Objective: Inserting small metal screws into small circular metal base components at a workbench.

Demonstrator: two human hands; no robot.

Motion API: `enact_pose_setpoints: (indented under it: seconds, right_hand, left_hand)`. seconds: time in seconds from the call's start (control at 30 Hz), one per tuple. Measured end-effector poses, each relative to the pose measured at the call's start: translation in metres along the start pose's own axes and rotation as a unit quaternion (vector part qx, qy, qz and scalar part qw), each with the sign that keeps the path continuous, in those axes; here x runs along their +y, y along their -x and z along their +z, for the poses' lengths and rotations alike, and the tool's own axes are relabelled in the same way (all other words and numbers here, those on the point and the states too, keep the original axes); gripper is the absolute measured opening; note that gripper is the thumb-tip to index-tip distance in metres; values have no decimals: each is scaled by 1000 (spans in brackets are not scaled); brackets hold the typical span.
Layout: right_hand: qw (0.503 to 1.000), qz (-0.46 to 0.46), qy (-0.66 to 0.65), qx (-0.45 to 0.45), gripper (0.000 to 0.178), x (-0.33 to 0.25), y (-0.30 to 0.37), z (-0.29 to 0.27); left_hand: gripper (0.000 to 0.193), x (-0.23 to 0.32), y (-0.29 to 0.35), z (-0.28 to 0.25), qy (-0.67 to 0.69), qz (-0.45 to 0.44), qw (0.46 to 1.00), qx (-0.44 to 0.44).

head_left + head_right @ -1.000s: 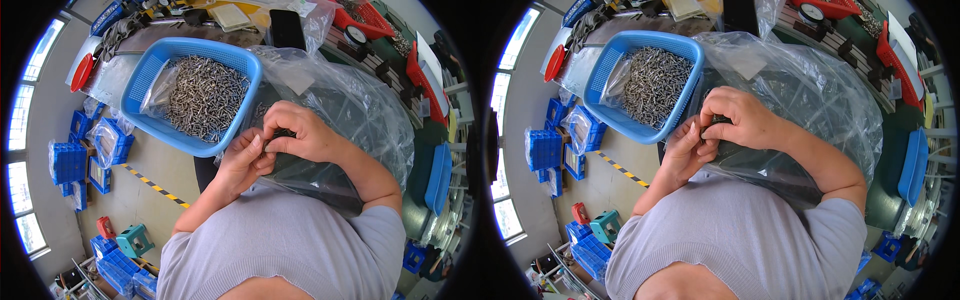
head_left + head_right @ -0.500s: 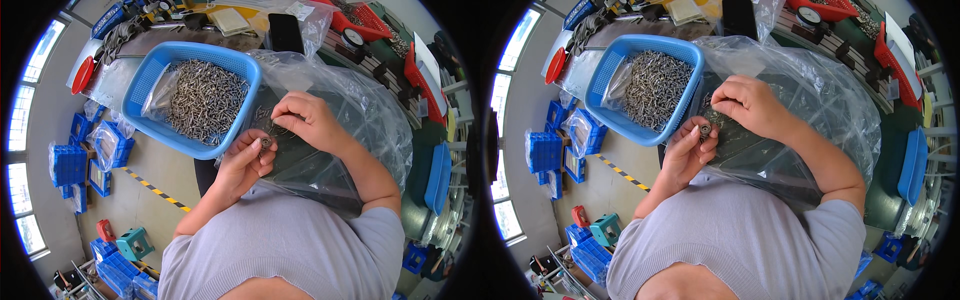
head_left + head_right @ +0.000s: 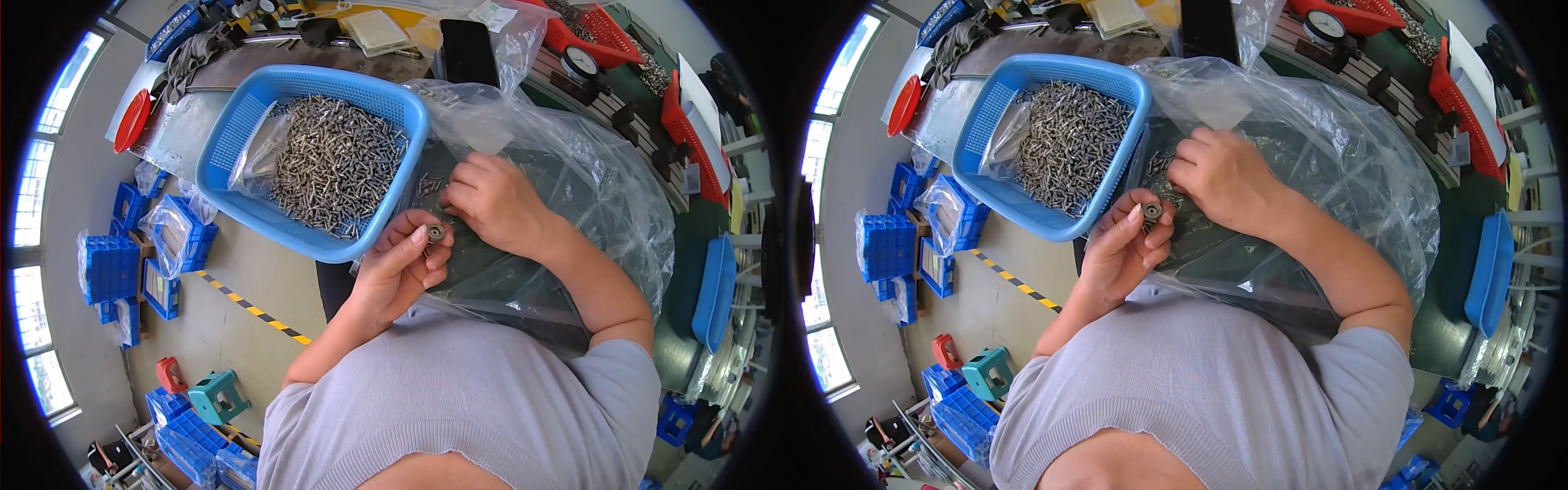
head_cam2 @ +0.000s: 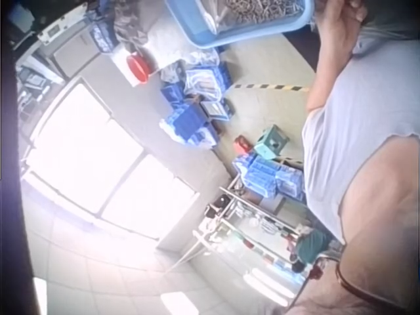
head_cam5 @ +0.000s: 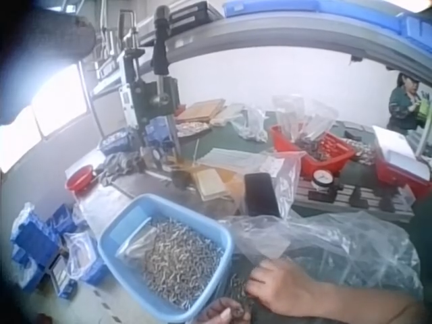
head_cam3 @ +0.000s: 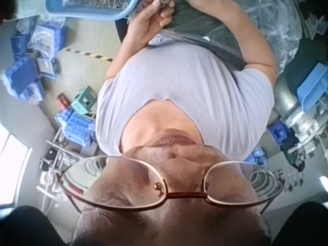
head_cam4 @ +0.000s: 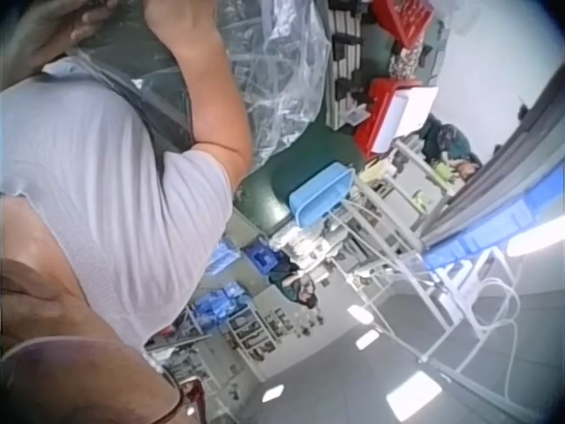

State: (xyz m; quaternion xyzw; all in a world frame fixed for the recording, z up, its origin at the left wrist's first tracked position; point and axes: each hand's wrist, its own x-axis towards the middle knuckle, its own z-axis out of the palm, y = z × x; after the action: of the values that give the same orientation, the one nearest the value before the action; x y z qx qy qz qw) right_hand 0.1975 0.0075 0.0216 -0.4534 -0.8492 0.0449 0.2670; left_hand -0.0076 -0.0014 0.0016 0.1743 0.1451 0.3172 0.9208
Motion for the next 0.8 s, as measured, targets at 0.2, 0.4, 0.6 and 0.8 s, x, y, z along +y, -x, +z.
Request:
enact_pose_setpoints:
  seconds: [0.2, 0.4, 0.6, 0.8]
  right_hand:
    - [1000, 8, -22, -8, 9, -2, 1, -4]
    - [873, 240, -414, -91, 4, -18, -5, -29]
    - [854, 157, -491, -66, 3, -16, -2, -17]
    - [840, 171, -510, -73, 3, -17, -1, -13]
  left_hand:
    - [16, -1, -1, -1, -5, 7, 1000, -1]
    - [17, -1, 0, -1, -14, 13, 1000, 10]
    - [18, -3, 1, 0, -12, 13, 1000, 13]
    - [18, -3, 1, 0, -15, 9, 1000, 15]
